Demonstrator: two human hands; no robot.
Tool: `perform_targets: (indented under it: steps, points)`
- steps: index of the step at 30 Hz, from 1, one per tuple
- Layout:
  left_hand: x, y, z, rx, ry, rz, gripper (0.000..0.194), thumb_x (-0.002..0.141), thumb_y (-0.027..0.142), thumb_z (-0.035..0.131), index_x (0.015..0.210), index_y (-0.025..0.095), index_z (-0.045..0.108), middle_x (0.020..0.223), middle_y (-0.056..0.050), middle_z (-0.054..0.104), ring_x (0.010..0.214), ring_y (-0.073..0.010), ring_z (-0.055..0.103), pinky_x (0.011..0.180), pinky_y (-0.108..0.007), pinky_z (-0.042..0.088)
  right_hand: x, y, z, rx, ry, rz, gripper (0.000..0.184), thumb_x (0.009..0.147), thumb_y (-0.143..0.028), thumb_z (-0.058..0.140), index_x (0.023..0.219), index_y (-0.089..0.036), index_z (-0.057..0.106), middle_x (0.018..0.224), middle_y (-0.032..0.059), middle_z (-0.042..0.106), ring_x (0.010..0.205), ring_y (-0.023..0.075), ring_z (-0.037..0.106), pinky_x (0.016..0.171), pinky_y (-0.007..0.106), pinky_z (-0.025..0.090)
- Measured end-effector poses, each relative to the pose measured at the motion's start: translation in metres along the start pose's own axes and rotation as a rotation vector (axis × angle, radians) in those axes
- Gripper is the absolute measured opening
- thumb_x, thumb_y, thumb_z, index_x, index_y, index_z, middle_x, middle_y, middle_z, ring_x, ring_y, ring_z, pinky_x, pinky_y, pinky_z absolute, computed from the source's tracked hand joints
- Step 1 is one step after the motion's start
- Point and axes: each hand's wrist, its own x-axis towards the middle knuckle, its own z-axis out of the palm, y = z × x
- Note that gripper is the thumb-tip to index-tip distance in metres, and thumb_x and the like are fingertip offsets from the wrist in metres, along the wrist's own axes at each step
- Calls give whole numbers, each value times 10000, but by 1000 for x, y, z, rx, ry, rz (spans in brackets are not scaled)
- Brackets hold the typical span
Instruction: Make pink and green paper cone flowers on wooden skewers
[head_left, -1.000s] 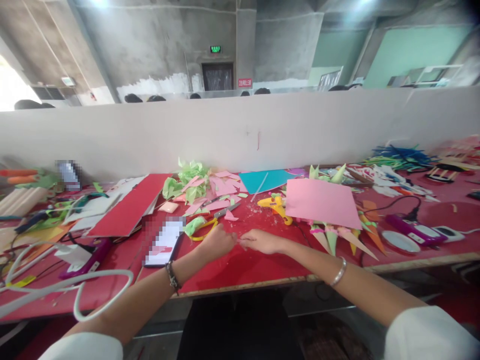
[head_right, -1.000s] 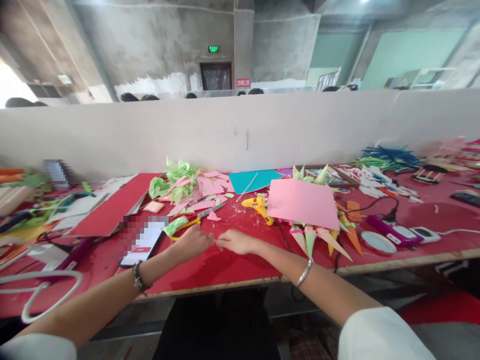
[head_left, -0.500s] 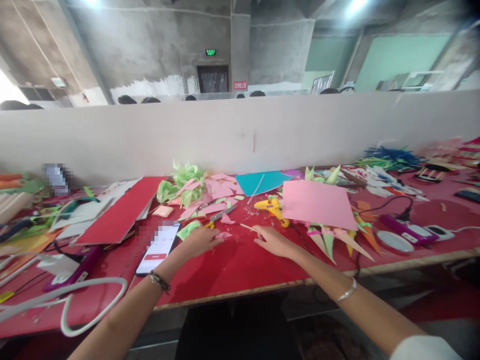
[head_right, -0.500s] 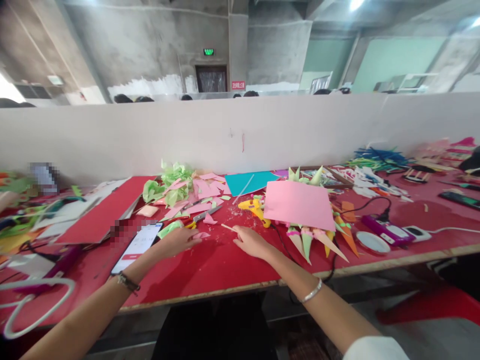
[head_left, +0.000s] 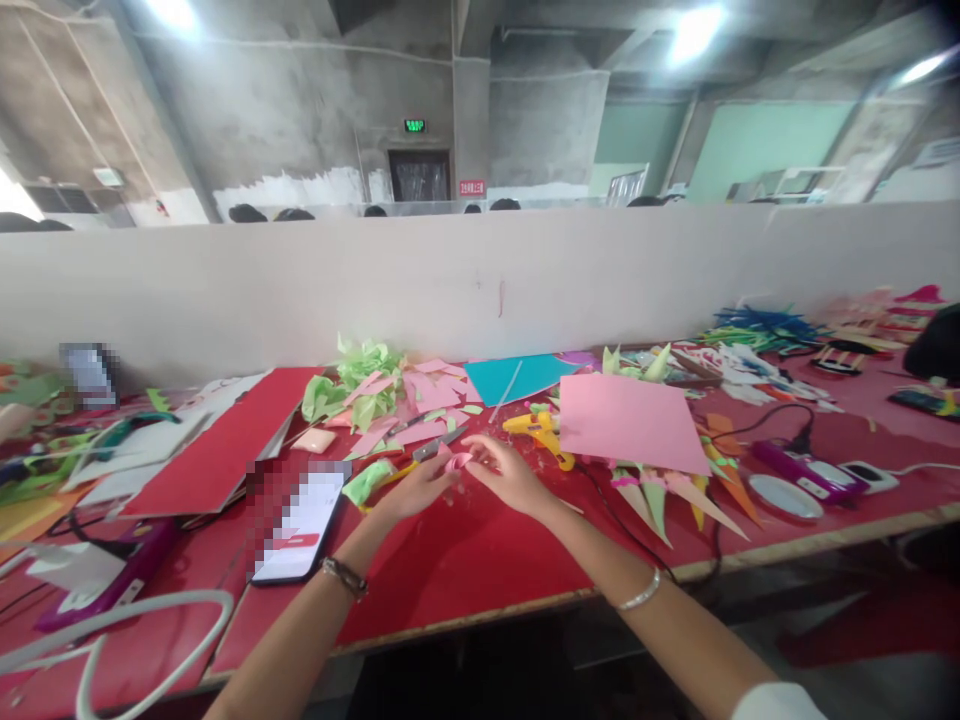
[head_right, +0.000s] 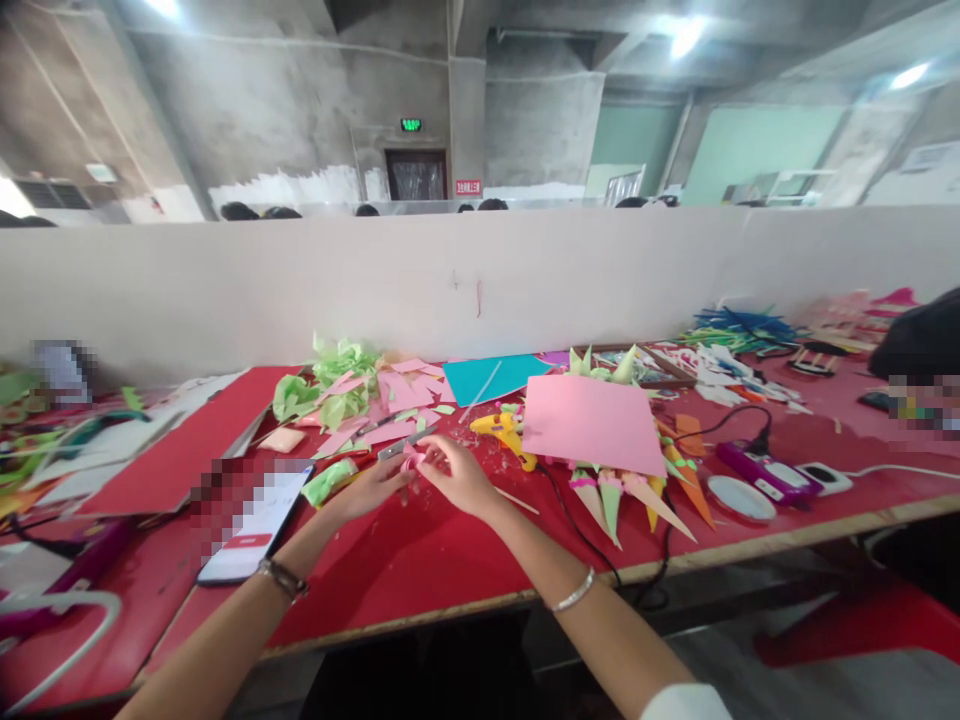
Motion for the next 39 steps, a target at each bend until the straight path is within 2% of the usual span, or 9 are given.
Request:
perform_targets:
  steps: [3, 8, 11, 13, 17, 20, 27, 32, 39]
  points:
    - [8, -7, 4, 71, 22, 23, 243, 823, 332, 391, 929, 137, 489, 715, -10, 590, 583, -109, 534, 607, -242, 418, 7, 11, 9, 53, 39, 35, 162, 773, -256, 462, 905, -188, 528, 859, 32, 591, 804, 138, 556, 726, 274, 441]
    - [10, -16, 11, 201, 151, 102, 266, 835, 341, 375, 947, 140, 508, 692, -4, 583, 608, -116, 520, 601, -230, 396, 6, 27, 16, 67, 130, 61, 129, 726, -175, 428, 788, -177, 541, 801, 21, 599, 770, 144, 557, 700, 267, 434]
    - [6, -15, 11, 199, 106, 109, 302, 864, 356, 313, 932, 144, 517, 662, -3, 584, 585, -113, 529, 587, -221, 390, 4, 30, 16, 87, 110, 95, 115, 716, -176, 425, 760, -174, 531, 750, 11, 590, 723, 135, 554, 665, 250, 430]
    - [4, -12, 10, 285, 92, 112, 296, 853, 374, 338, 892, 154, 532, 686, -12, 597, 604, -125, 537, 589, -228, 383, 4, 30, 16, 78, 102, 117, 108, 719, -194, 430, 766, -176, 525, 734, 5, 582, 701, 130, 548, 654, 248, 427]
    - [3, -12, 11, 456, 143, 92, 282, 782, 401, 465, 921, 168, 542, 807, -41, 621, 676, -159, 547, 598, -248, 373, 3, 30, 17, 39, 122, 124, 99, 716, -227, 463, 776, -177, 524, 740, 6, 581, 695, 134, 543, 660, 255, 423]
    - [5, -14, 13, 469, 160, 82, 252, 793, 350, 450, 925, 158, 547, 781, -44, 621, 656, -153, 540, 581, -242, 370, 2, 30, 17, 34, 108, 136, 106, 713, -250, 491, 780, -178, 529, 735, 7, 589, 680, 135, 542, 635, 247, 419]
    - [5, -15, 11, 220, 86, 142, 240, 807, 348, 454, 855, 146, 574, 693, -1, 601, 597, -106, 510, 586, -213, 379, 2, 27, 12, 78, 104, 119, 121, 729, -288, 494, 738, -174, 534, 686, 3, 577, 661, 132, 537, 628, 239, 410]
    - [5, -13, 10, -60, -1, 83, 288, 811, 368, 454, 863, 121, 593, 754, -25, 621, 550, -82, 512, 567, -210, 412, 3, 26, 9, 145, 84, 93, 174, 749, -320, 493, 719, -161, 557, 705, 16, 584, 678, 135, 537, 643, 239, 408]
    - [5, -14, 9, -260, -78, 34, 301, 795, 351, 489, 944, 107, 583, 785, -48, 642, 531, -72, 524, 602, -231, 442, 2, 25, 6, 178, 16, 68, 192, 768, -314, 484, 722, -157, 586, 709, 16, 595, 698, 136, 547, 671, 244, 410]
